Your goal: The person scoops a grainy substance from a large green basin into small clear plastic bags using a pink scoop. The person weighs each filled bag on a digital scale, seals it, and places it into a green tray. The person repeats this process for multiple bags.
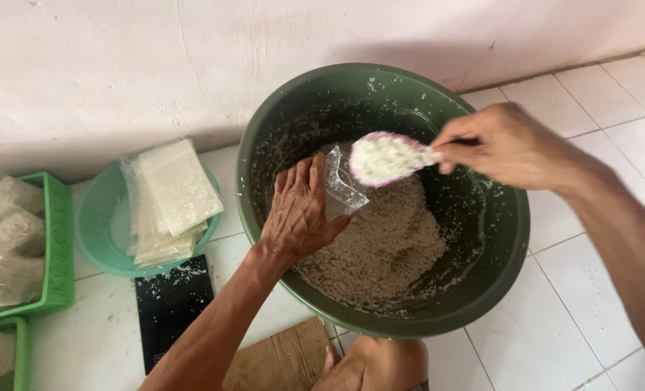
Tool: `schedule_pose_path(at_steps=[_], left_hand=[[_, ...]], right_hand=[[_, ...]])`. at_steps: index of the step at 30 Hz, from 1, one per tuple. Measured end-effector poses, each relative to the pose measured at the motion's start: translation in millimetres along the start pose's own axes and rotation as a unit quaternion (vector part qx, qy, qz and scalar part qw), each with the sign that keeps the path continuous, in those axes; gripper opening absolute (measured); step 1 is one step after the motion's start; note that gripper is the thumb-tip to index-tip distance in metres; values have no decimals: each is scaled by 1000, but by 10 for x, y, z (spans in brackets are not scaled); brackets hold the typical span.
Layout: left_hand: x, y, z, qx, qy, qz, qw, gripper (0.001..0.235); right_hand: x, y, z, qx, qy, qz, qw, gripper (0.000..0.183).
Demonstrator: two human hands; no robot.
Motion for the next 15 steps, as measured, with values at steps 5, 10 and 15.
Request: schedule_pose_path(at_steps=[5,10,15], left_hand=[[1,-17,39,39,5,18,999,109],[4,-11,35,-3,7,-5,1000,102],[-12,-91,9,-68,21,-33,997,93]], right_hand=[[308,-188,421,-206,-36,-67,976,22],[642,-237,946,-457,128,-292,830,9],[535,-163,843,-561,225,-338,721,29]])
Point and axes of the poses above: each hand's wrist, its own x-axis towards the middle knuckle, its own z-axis out of the palm, y = z × x, the point moved 2 cm from there along x, towards the middle knuckle, and after that the axes turned 12 degrees about -y, right-handed, at the moved point
